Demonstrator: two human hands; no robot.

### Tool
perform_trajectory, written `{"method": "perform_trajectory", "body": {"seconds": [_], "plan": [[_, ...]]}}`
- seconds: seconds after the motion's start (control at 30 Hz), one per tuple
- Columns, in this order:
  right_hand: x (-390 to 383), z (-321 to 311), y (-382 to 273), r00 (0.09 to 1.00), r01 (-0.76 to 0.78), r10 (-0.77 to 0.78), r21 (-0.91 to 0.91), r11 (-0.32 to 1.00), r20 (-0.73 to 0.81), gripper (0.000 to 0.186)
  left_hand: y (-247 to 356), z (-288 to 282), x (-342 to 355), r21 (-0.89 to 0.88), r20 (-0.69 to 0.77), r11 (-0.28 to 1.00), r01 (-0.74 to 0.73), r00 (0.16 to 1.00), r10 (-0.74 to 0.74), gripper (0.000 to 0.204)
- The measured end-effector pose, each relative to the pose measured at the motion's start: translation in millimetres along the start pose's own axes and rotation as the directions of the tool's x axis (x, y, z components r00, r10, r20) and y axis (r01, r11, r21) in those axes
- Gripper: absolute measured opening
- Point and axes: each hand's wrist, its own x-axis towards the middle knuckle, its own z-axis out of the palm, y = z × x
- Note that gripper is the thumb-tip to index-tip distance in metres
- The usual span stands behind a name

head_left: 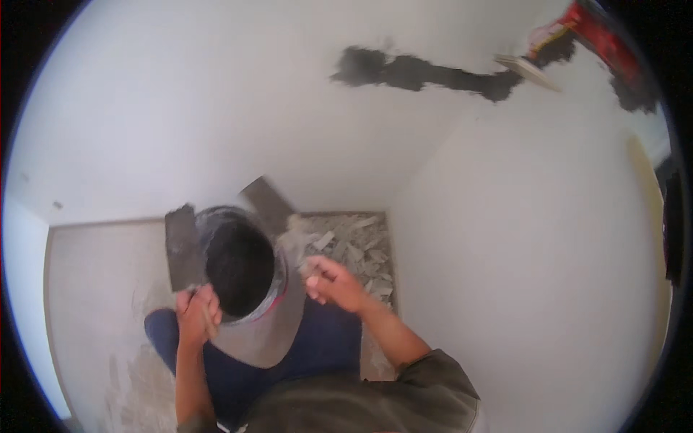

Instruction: Filling wall grooves and gaps around electrical boxes with plaster using a trowel.

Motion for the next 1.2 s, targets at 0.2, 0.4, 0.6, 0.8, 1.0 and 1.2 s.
{"method": "perform_trajectory", "body": {"seconds": [0.2, 0.4, 0.6, 0.8, 1.0, 1.2], "plan": [[-13.3, -3.1, -61.1, 0.824, 0.286, -0.566, -0.884, 0.37, 0.03, 0.038, -18.9, 11.3, 22.6, 0.311, 0.235, 0.928, -0.203, 0.963, 0.131, 0.026], [-12.6, 22.9, -82.6, 0.742, 0.345, -0.651, -0.924, 0.163, 0.162, 0.043, -28.8, 24.7, 20.5, 0.152, 0.227, 0.914, -0.375, 0.914, 0.337, 0.024], [-16.3, 43.0, -93.8, 0.771, 0.376, -0.6, -0.913, 0.156, 0.215, 0.044, -55.7, 24.1, 35.9, 0.12, 0.094, 0.9, -0.419, 0.907, 0.41, 0.035], [-2.4, 60.5, -96.7, 0.768, 0.388, -0.58, -0.918, 0.084, 0.272, 0.043, -71.6, 4.2, 40.8, 0.747, 0.06, 0.436, -0.501, 0.705, 0.707, 0.043], [21.6, 53.1, -65.6, 0.631, 0.414, -0.715, -0.91, -0.016, 0.3, 0.046, -71.9, -11.8, 53.4, 0.761, 0.151, 0.253, -0.597, 0.543, 0.826, 0.044], [35.1, 36.5, -48.5, 0.558, 0.435, -0.772, -0.899, -0.04, 0.305, 0.046, -33.8, -5.4, 39.7, 0.802, 0.163, 0.203, -0.561, 0.534, 0.829, 0.045]]}}
